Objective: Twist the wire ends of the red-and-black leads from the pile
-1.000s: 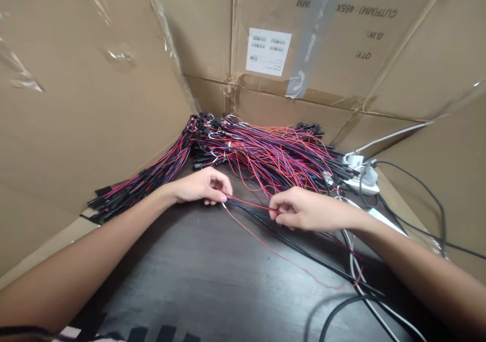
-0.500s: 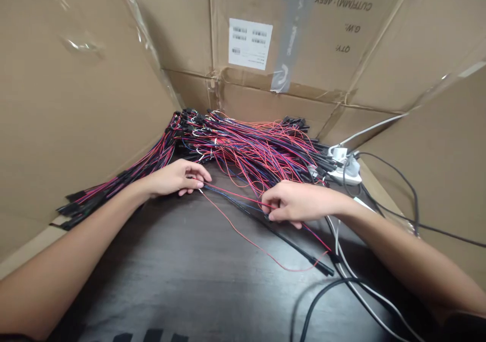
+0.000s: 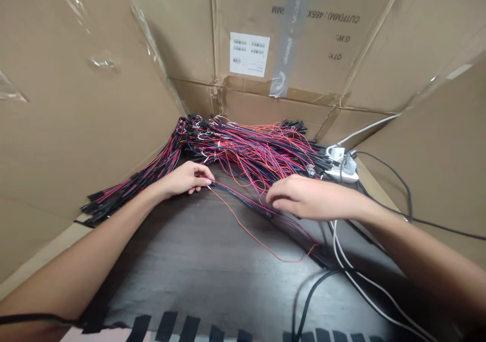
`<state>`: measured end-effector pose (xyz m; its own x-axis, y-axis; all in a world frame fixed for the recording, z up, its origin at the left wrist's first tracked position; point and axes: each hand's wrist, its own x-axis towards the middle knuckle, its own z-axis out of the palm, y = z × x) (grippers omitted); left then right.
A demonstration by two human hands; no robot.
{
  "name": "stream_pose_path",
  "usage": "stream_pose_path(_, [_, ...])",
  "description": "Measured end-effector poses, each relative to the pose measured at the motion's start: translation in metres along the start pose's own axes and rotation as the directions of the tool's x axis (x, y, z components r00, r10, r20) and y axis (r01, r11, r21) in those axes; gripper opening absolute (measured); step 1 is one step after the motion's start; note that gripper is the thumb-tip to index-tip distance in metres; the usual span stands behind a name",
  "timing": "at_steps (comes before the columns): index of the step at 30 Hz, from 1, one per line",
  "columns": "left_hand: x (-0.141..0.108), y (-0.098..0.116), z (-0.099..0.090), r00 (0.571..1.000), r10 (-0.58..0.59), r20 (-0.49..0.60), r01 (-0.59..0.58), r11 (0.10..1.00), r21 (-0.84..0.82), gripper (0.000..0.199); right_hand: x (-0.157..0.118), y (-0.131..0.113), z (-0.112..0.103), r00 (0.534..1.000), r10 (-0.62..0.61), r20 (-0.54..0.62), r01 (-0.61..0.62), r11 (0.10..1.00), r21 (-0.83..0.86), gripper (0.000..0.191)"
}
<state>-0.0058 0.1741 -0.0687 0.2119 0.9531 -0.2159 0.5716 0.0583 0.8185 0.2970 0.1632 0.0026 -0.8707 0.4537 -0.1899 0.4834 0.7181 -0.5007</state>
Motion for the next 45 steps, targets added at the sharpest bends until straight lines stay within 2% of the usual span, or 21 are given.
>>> stream_pose_path(2, [0.001,0.002,-0.001,1.0,0.001,0.024,-0.001,1.0,0.002,0.01,-0.014,-0.001,-0.005,0.999,0.022,-0.029,-0.024,0.999,-0.04,0.021])
stream_pose_path(4, [0.002,0.005,-0.003,0.998,-0.007,0.069,0.006,1.0,0.019,0.011,-0.029,0.002,-0.005,0.992,0.115,0.046,-0.112,0.992,-0.064,0.019])
stream_pose_path(6, [0.003,0.007,-0.006,0.994,-0.014,0.11,0.01,0.999,0.037,0.012,-0.043,0.009,0.0,0.949,0.27,0.162,-0.255,0.961,-0.109,0.012])
stream_pose_path(9, [0.005,0.009,-0.008,0.991,-0.028,0.134,0.022,0.999,0.04,0.012,-0.057,0.017,0.013,0.864,0.451,0.223,-0.412,0.889,-0.201,0.003])
stream_pose_path(11, [0.007,0.009,-0.009,0.991,-0.041,0.13,0.037,0.999,0.029,0.014,-0.062,0.018,0.023,0.846,0.484,0.222,-0.444,0.871,-0.21,0.008])
stream_pose_path(13, [0.008,0.007,-0.009,0.991,-0.044,0.126,0.042,0.999,0.017,0.016,-0.063,0.018,0.032,0.853,0.488,0.184,-0.453,0.868,-0.203,0.007])
stream_pose_path(17, [0.007,0.005,-0.011,0.989,-0.035,0.146,0.034,0.999,0.01,0.018,-0.062,0.019,0.039,0.894,0.439,0.086,-0.417,0.888,-0.192,0.007])
stream_pose_path(20, [0.002,0.006,-0.015,0.987,-0.029,0.16,0.026,0.999,0.02,0.021,-0.061,0.024,0.032,0.929,0.365,0.06,-0.35,0.92,-0.174,0.011])
stream_pose_path(24, [-0.006,0.008,-0.023,0.99,-0.04,0.135,0.026,0.994,0.106,0.023,-0.061,0.026,0.009,0.959,0.264,0.102,-0.261,0.964,-0.04,0.011])
stream_pose_path(27, [-0.008,0.011,-0.031,0.997,0.041,0.064,-0.053,0.981,0.189,0.022,-0.064,0.022,-0.011,0.958,0.262,0.115,-0.271,0.96,0.069,0.008])
stream_pose_path(31, [-0.003,0.013,-0.036,0.989,0.128,0.07,-0.146,0.895,0.422,0.019,-0.069,0.005,-0.033,0.971,0.239,0.022,-0.24,0.97,0.025,0.01])
stream_pose_path(34, [0.001,0.019,-0.03,0.987,0.146,0.066,-0.158,0.82,0.551,0.017,-0.066,-0.006,-0.043,0.956,0.287,-0.065,-0.283,0.957,0.058,0.012])
stream_pose_path(37, [-0.003,0.041,-0.017,0.979,0.201,0.021,-0.173,0.777,0.605,0.02,-0.055,-0.011,-0.046,0.932,0.276,-0.233,-0.269,0.961,0.061,0.015])
stream_pose_path(39, [-0.011,0.067,-0.004,0.944,0.33,0.021,-0.264,0.714,0.648,0.022,-0.044,-0.013,-0.046,0.928,0.164,-0.336,-0.175,0.985,0.0,0.014])
stream_pose_path(40, [-0.016,0.082,0.002,0.925,0.38,0.027,-0.312,0.717,0.624,0.023,-0.039,-0.014,-0.046,0.922,0.101,-0.373,-0.122,0.992,-0.033,0.014])
stream_pose_path(43, [-0.031,0.118,0.02,0.879,0.476,-0.019,-0.423,0.798,0.43,0.024,-0.023,-0.022,-0.047,0.888,-0.035,-0.459,0.006,0.998,-0.066,0.015])
stream_pose_path(45, [-0.039,0.13,0.028,0.85,0.526,-0.033,-0.5,0.825,0.262,0.024,-0.013,-0.029,-0.046,0.858,-0.088,-0.505,0.085,0.996,-0.029,0.014])
